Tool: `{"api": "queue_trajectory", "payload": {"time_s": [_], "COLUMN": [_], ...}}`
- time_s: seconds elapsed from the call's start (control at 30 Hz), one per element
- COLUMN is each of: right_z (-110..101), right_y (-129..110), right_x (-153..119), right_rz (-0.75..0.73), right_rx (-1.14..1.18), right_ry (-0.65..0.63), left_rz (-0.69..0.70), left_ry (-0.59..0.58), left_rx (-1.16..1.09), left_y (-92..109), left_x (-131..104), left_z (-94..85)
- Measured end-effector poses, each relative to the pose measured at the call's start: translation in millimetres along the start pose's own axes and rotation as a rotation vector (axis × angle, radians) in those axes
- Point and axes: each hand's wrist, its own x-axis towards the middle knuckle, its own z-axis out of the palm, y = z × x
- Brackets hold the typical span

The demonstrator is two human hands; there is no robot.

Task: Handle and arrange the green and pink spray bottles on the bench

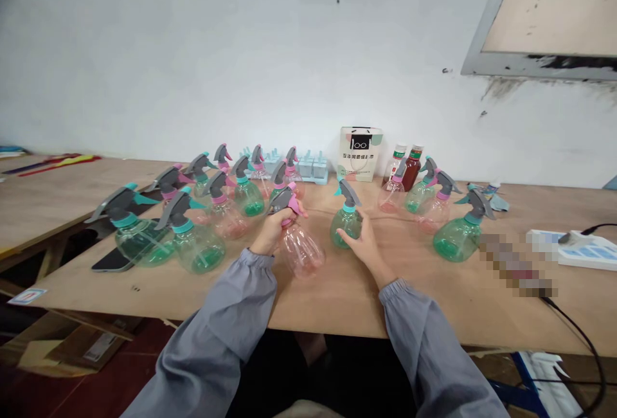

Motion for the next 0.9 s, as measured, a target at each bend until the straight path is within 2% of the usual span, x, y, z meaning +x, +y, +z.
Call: {"api": "queue_trajectory", "payload": {"time_s": [0.13,0.3,0.4,0.47,0.53,0.73,0.9], "right_z": [1,1,1,1,1,0,1], "right_y": [3,4,4,4,4,2,3], "right_x": [0,1,1,0,0,0,0], "right_rz": [0.004,0.0,0.0,0.005,0.012,0.022,0.033], "right_rx": [0.007,0.011,0.017,0.013,0.008,0.024,0.044], "right_ry": [0.005,0.005,0.008,0.007,-0.001,-0.011,-0.006], "left_rz": [0.036,0.141,0.215,0.227,0.227,0.201,0.243], "left_ry": [0.026,0.213,0.381,0.495,0.558,0.542,0.544], "left_rx": [0.094,0.359,0.477,0.538,0.573,0.51,0.525], "left_y": [2,4,11,13,12,-3,-16], "left_x": [-1,5,8,10,12,23,33], "left_z": [-2.4,-21.6,-40.4,-52.8,-62.7,-71.6,-74.7]}}
